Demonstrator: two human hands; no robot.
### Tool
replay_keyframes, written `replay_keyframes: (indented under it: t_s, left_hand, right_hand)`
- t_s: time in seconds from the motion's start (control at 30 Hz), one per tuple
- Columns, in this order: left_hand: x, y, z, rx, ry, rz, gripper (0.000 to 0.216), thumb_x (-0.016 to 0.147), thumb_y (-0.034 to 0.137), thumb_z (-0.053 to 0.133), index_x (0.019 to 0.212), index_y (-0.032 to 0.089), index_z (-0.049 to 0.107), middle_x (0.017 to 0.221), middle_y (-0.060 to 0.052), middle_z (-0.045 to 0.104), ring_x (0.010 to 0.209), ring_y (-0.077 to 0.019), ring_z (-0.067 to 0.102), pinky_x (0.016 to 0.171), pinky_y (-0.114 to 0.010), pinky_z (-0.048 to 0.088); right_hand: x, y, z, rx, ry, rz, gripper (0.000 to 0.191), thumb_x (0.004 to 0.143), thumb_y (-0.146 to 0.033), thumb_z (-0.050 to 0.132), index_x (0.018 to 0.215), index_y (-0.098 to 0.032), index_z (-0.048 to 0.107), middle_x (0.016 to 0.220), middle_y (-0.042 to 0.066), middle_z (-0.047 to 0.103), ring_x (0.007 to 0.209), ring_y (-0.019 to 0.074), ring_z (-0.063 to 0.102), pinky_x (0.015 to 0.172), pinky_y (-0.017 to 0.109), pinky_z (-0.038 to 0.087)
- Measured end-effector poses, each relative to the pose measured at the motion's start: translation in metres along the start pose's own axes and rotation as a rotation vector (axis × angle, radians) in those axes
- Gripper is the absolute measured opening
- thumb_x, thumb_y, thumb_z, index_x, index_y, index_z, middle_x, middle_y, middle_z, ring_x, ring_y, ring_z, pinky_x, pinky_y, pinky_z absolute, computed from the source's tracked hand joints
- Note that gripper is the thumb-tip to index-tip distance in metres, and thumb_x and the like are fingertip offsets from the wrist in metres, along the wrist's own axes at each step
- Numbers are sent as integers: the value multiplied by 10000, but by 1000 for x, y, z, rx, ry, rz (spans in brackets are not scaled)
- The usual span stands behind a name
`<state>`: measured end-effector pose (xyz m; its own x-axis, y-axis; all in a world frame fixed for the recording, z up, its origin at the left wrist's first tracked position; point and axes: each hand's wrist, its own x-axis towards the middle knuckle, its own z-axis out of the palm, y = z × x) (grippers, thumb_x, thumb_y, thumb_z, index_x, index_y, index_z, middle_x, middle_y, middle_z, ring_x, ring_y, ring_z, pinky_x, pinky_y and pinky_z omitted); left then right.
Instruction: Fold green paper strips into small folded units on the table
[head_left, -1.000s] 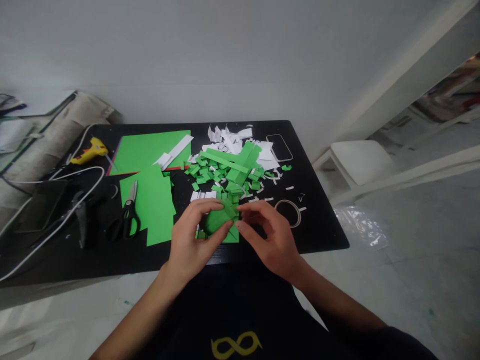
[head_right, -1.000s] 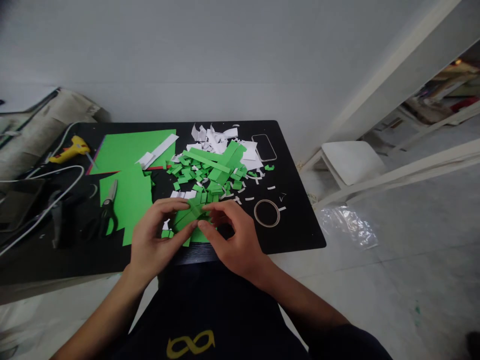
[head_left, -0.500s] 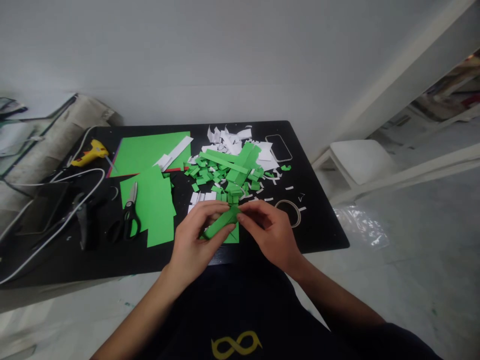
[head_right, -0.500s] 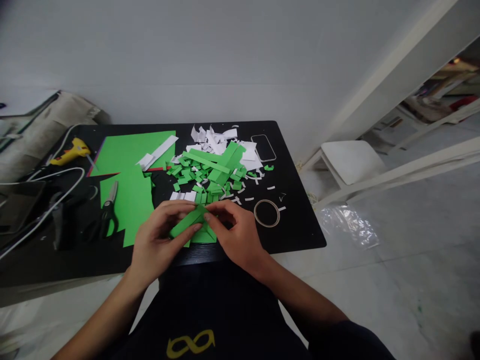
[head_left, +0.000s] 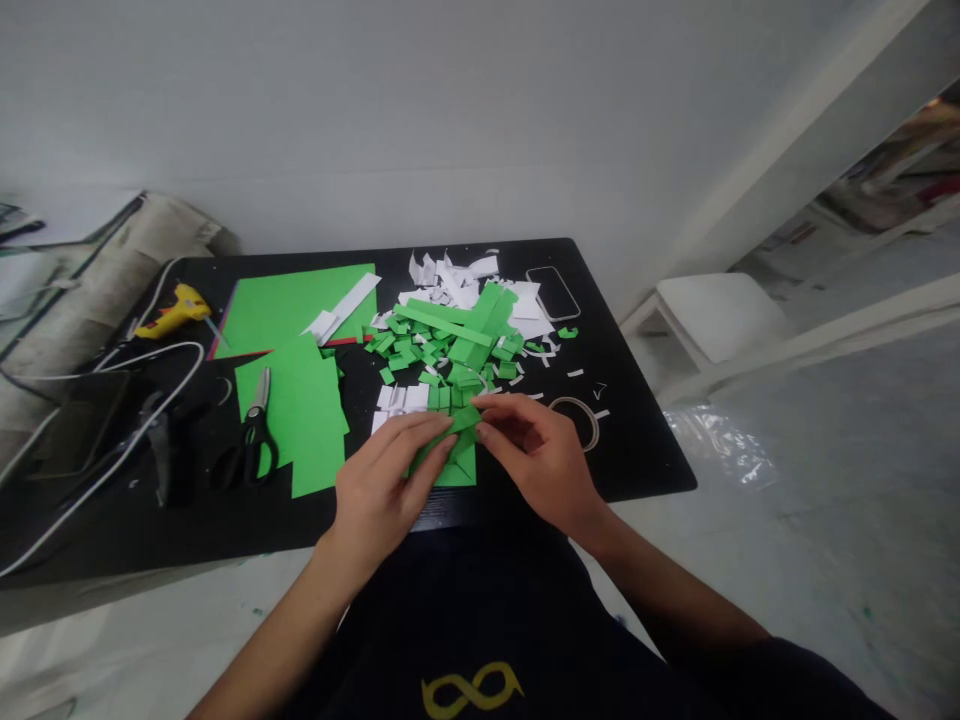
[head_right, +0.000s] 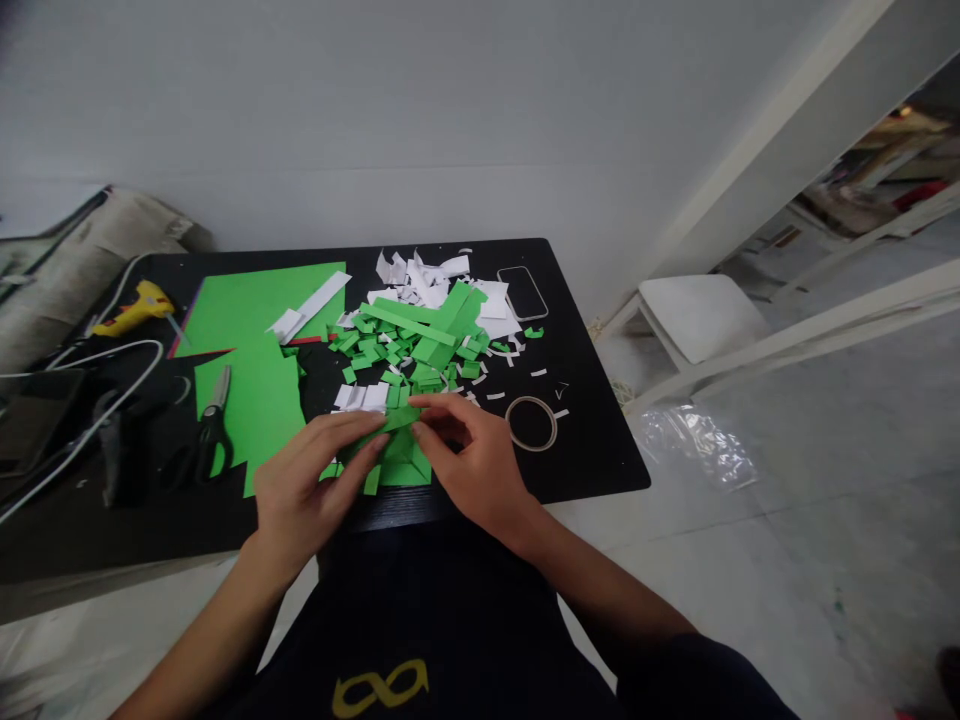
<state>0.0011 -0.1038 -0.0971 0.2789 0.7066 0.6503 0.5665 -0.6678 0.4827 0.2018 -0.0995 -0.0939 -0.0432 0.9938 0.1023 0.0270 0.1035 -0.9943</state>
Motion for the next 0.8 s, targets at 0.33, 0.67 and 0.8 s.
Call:
replay_keyframes:
  t_s: [0.33, 0.67, 0.8]
  left_hand:
    - [9, 5, -3, 82, -57, 1, 142, 1012, 93, 688, 1137, 155, 714, 1035, -66, 808, 955, -171, 775, 907, -282, 613]
    - [19, 12, -11, 82, -154, -106, 68, 1046, 200, 635, 1025, 182, 697, 909, -26, 783, 762, -156, 747, 727, -273, 574]
    - [27, 17, -15, 58, -205, -196, 112, 1031, 227, 621, 958, 190, 697, 846, -9, 769, 684, -145, 714, 656, -267, 534]
  right_hand:
    - [-1, 2, 3, -279, 37, -276, 226, 955, -134, 749, 1151, -241, 783, 1082, 52, 812, 916, 197, 786, 834, 343, 662]
    - [1, 1, -1, -367, -48, -382, 203, 1011, -167, 729, 1134, -291, 831, 1093, 38, 862, 1015, 235, 823, 959, 409, 669]
    - [1, 0, 0, -351, -61, -316, 204, 997, -186, 751, 1146, -303, 829, 1108, 21, 867, 999, 237, 831, 945, 407, 675]
